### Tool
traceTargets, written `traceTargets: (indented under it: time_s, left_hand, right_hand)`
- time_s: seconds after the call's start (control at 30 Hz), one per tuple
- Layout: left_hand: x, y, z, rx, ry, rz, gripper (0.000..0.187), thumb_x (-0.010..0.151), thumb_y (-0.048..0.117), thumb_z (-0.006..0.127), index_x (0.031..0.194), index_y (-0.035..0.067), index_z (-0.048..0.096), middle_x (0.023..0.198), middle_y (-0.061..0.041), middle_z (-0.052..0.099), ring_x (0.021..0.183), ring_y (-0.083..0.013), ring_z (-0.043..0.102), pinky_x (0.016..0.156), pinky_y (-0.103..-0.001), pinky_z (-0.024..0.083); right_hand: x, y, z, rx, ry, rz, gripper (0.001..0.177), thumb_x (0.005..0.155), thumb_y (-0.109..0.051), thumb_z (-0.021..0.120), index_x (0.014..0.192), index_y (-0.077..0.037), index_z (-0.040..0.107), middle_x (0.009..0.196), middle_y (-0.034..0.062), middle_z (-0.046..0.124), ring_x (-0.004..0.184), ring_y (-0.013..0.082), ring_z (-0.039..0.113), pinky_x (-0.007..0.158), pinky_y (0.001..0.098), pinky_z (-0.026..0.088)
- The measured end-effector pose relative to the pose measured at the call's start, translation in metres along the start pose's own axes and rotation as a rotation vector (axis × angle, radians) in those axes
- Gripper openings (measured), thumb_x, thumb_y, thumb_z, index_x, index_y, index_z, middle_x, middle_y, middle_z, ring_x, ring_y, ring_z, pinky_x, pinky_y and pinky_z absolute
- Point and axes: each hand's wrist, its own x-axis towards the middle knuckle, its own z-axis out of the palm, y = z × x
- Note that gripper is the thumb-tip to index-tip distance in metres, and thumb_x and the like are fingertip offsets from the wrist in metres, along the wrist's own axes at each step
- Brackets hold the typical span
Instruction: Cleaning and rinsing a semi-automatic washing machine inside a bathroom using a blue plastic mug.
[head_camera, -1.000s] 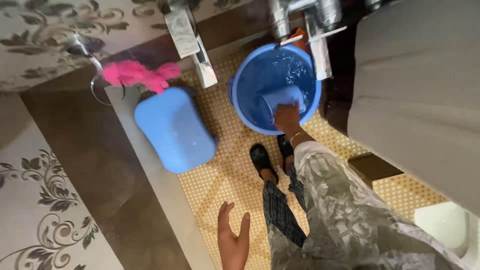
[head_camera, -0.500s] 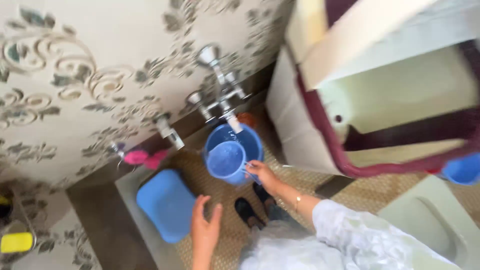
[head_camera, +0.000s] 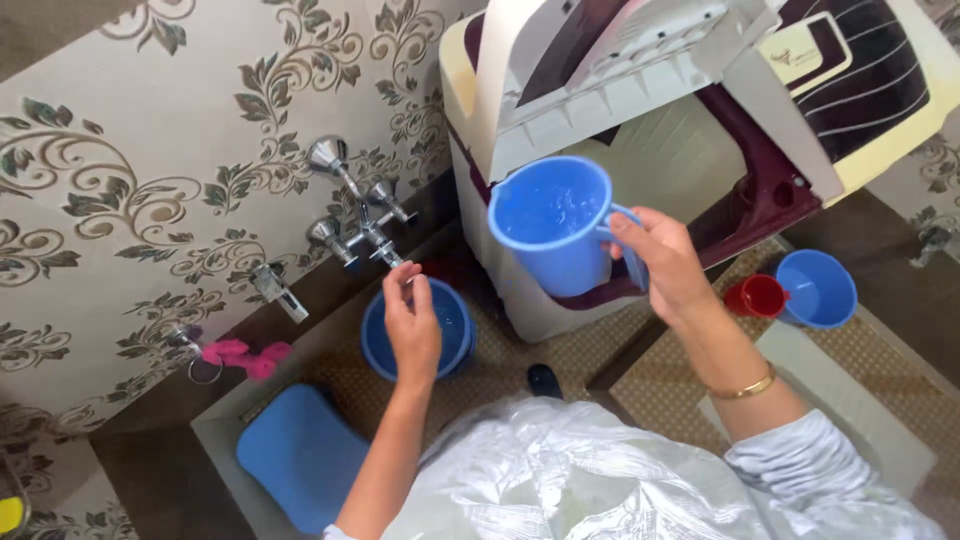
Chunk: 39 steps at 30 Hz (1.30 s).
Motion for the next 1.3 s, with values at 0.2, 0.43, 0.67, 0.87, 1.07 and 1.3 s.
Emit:
traceTargets:
  time_s: [0.2, 0.43, 0.67, 0.87, 1.07, 1.3]
  left_hand:
    - [-0.031, 0.026, 0.086, 0.006, 0.040, 0.017, 0.029, 0.103, 0.021, 0.056, 0.126, 0.003, 0.061, 0.117, -0.010, 0.069, 0.103, -0.0192, 0.065, 0.091, -0.032, 0.052]
    - [-0.038, 0.034, 0.177, 0.310, -0.086, 0.341, 0.020, 0.101, 0.019, 0.062, 0.111, 0.003, 0.067, 0.118, -0.015, 0.070, 0.106, -0.0321, 0.067, 0.090, -0.040, 0.052]
    - [-0.028, 0.017, 0.215, 0.503, -0.284, 0.498, 0.019, 0.097, 0.019, 0.066, 0.090, 0.001, 0.068, 0.101, -0.014, 0.074, 0.100, -0.0340, 0.068, 0.085, -0.044, 0.052]
    - [-0.015, -0.018, 0.210, 1.006, -0.620, 0.597, 0.033, 0.095, 0.028, 0.068, 0.071, 0.005, 0.072, 0.080, -0.016, 0.072, 0.101, -0.0340, 0.069, 0.099, -0.050, 0.046]
    - [0.036, -0.033, 0.208, 1.327, -0.806, 0.684, 0.029, 0.084, 0.032, 0.068, 0.085, 0.004, 0.077, 0.097, -0.019, 0.073, 0.116, -0.0374, 0.062, 0.110, -0.049, 0.037]
    - [0.047, -0.054, 0.220, 1.244, -0.579, 0.895, 0.036, 0.082, 0.027, 0.067, 0.103, -0.001, 0.076, 0.119, -0.020, 0.071, 0.123, -0.0346, 0.058, 0.109, -0.049, 0.038]
  right_hand:
    - [0.078, -0.033, -0.029, -0.572, -0.069, -0.036, 0.034, 0.084, -0.020, 0.079, 0.108, -0.002, 0.064, 0.094, 0.0055, 0.071, 0.082, 0.0107, 0.067, 0.074, 0.0293, 0.056]
    - [0.166, -0.002, -0.116, -0.355, 0.000, 0.009, 0.024, 0.091, -0.020, 0.077, 0.102, 0.000, 0.068, 0.091, 0.0056, 0.071, 0.077, 0.0111, 0.065, 0.070, 0.0272, 0.052]
    - [0.160, -0.030, -0.167, -0.431, 0.082, -0.097, 0.024, 0.101, -0.027, 0.075, 0.093, -0.005, 0.072, 0.078, 0.0000, 0.069, 0.069, 0.0061, 0.057, 0.064, 0.0218, 0.041]
    - [0.151, -0.056, -0.178, -0.772, -0.054, -0.210, 0.043, 0.101, -0.040, 0.075, 0.082, -0.001, 0.075, 0.066, 0.0076, 0.063, 0.059, 0.0126, 0.057, 0.054, 0.0325, 0.040]
    - [0.164, -0.040, -0.116, -1.140, -0.374, -0.161, 0.054, 0.089, -0.056, 0.074, 0.076, -0.004, 0.076, 0.059, 0.0081, 0.064, 0.052, 0.0173, 0.062, 0.051, 0.0331, 0.047]
    - [0.188, 0.010, -0.149, -0.789, -0.304, -0.022, 0.051, 0.095, -0.050, 0.075, 0.077, -0.003, 0.071, 0.061, 0.0034, 0.063, 0.057, 0.0117, 0.057, 0.051, 0.0293, 0.043]
